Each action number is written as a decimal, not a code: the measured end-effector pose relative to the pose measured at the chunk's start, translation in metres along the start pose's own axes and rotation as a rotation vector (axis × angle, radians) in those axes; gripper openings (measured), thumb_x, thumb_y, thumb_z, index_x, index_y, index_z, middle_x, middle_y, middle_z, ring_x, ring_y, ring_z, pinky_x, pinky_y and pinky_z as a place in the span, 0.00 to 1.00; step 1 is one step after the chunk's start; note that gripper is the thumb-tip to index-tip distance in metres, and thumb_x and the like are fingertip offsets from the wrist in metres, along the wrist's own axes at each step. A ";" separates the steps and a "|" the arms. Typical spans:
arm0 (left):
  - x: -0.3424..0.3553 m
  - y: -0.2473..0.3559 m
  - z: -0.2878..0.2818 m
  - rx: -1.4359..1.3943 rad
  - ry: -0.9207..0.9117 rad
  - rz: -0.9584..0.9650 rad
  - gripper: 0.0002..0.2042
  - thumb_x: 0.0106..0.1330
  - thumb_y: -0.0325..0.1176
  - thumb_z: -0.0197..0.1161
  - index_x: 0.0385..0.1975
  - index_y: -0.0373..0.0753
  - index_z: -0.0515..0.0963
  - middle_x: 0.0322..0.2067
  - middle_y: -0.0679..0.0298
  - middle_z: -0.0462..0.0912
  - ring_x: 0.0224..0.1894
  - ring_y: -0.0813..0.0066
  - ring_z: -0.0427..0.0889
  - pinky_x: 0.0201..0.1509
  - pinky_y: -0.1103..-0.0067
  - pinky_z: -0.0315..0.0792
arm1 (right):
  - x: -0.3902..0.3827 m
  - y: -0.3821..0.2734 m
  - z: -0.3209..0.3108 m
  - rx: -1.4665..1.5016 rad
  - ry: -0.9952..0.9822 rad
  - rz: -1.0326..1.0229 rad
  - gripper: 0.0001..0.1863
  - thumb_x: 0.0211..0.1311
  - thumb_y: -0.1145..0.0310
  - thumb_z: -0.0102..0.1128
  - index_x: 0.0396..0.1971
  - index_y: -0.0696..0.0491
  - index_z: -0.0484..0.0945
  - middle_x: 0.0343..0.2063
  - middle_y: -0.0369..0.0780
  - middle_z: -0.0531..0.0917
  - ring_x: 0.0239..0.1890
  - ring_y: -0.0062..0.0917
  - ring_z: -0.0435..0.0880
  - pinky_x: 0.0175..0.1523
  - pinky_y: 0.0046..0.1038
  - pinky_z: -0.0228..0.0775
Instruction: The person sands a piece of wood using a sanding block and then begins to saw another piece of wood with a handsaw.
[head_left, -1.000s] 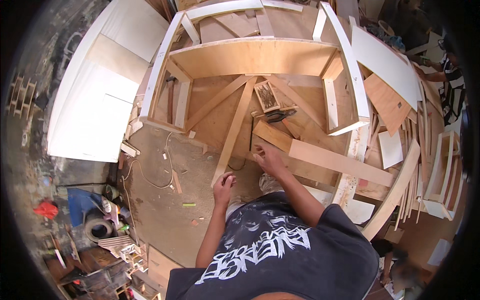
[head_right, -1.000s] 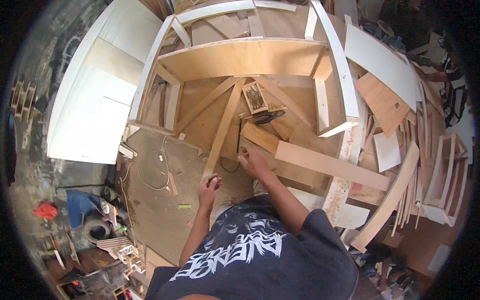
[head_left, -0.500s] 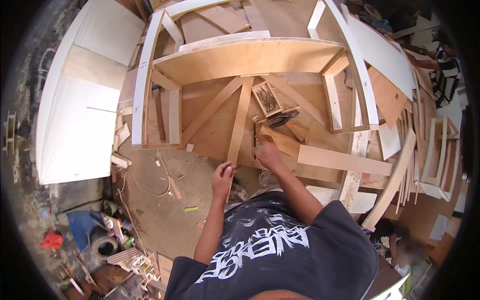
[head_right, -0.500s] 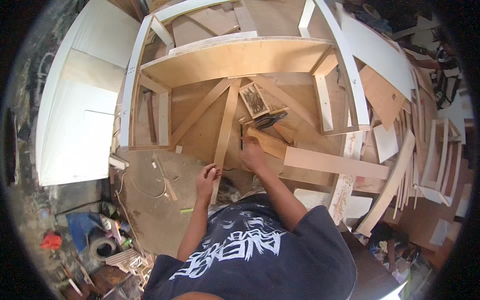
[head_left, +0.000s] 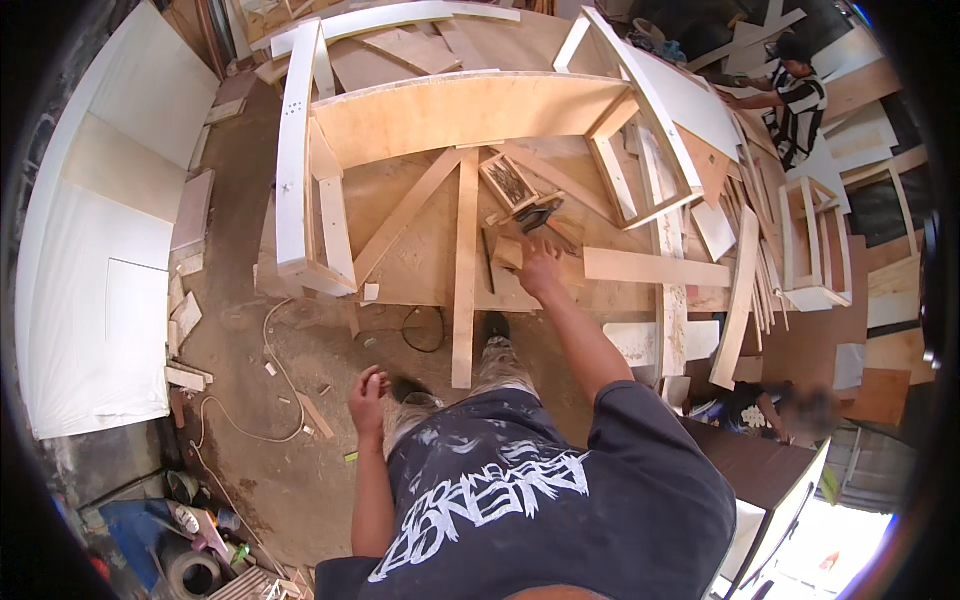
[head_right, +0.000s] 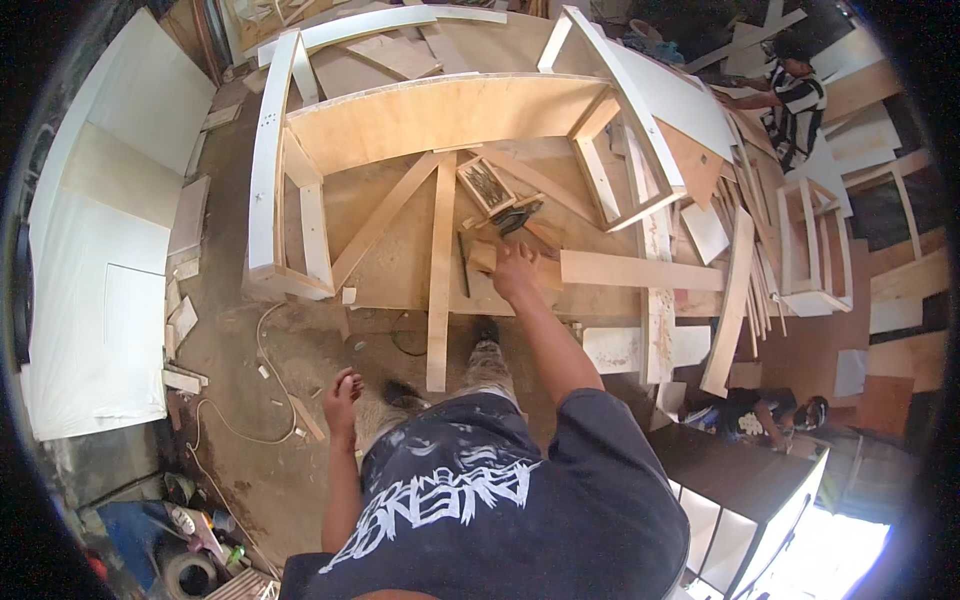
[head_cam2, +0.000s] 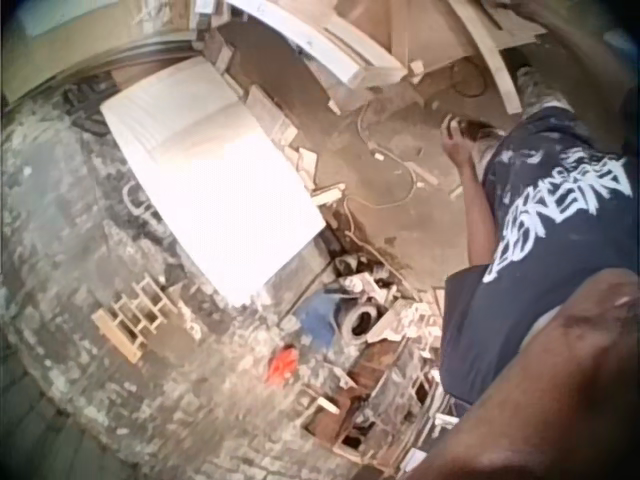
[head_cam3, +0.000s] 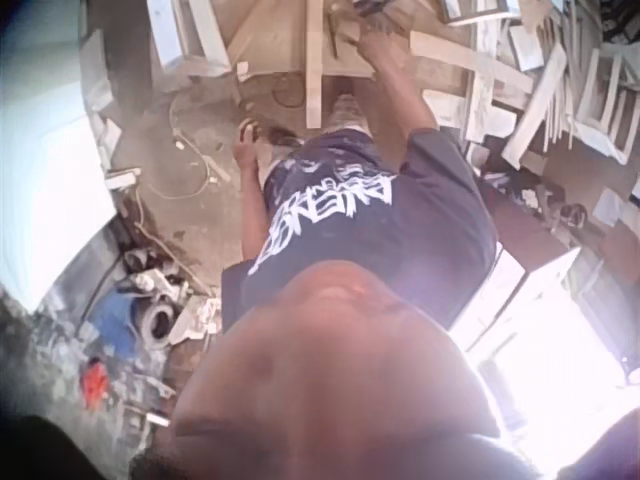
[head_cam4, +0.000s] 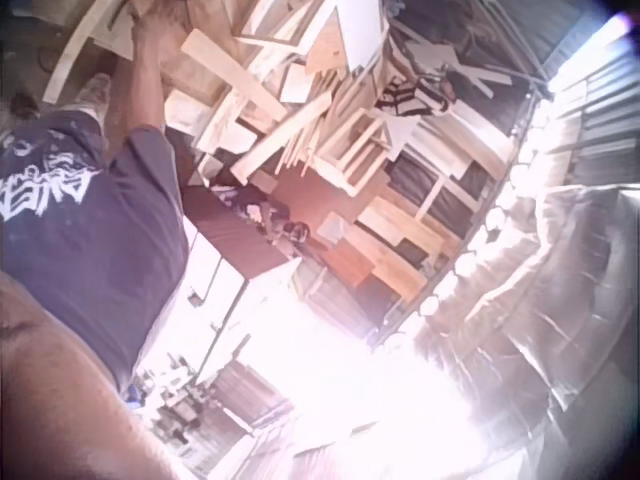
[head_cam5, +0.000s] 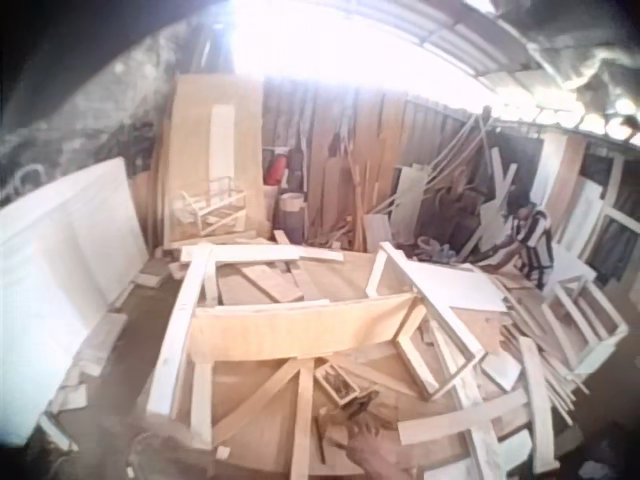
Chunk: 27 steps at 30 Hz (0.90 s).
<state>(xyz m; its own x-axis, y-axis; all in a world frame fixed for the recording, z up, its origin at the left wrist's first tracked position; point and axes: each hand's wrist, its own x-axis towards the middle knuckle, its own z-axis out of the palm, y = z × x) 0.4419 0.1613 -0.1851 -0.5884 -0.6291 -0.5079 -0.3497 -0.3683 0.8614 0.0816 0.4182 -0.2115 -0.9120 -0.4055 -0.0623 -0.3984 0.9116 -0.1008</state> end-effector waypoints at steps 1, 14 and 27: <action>-0.002 -0.005 -0.012 -0.008 -0.012 0.008 0.12 0.76 0.32 0.57 0.52 0.34 0.80 0.41 0.60 0.86 0.40 0.75 0.85 0.49 0.79 0.79 | -0.006 -0.007 -0.007 -0.008 0.013 0.006 0.40 0.55 0.61 0.72 0.69 0.45 0.65 0.63 0.45 0.71 0.66 0.45 0.68 0.70 0.55 0.54; -0.003 0.020 0.010 0.025 -0.291 0.215 0.11 0.76 0.30 0.56 0.52 0.33 0.79 0.43 0.60 0.85 0.43 0.73 0.84 0.50 0.78 0.79 | -0.164 -0.085 -0.152 0.775 0.325 -0.092 0.43 0.50 0.59 0.73 0.68 0.54 0.71 0.52 0.50 0.79 0.55 0.43 0.80 0.63 0.38 0.71; -0.077 0.014 0.144 0.168 -0.497 0.221 0.12 0.76 0.30 0.56 0.53 0.32 0.79 0.43 0.59 0.86 0.44 0.72 0.85 0.51 0.77 0.78 | -0.211 0.071 -0.116 1.436 0.540 0.232 0.30 0.70 0.50 0.46 0.56 0.63 0.75 0.42 0.45 0.79 0.46 0.32 0.77 0.54 0.33 0.69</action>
<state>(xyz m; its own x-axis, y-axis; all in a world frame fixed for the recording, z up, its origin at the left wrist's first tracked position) 0.3777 0.3028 -0.1340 -0.9188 -0.2666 -0.2910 -0.2665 -0.1246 0.9557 0.2344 0.5759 -0.0902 -0.9898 0.0903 0.1105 -0.1116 -0.0071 -0.9937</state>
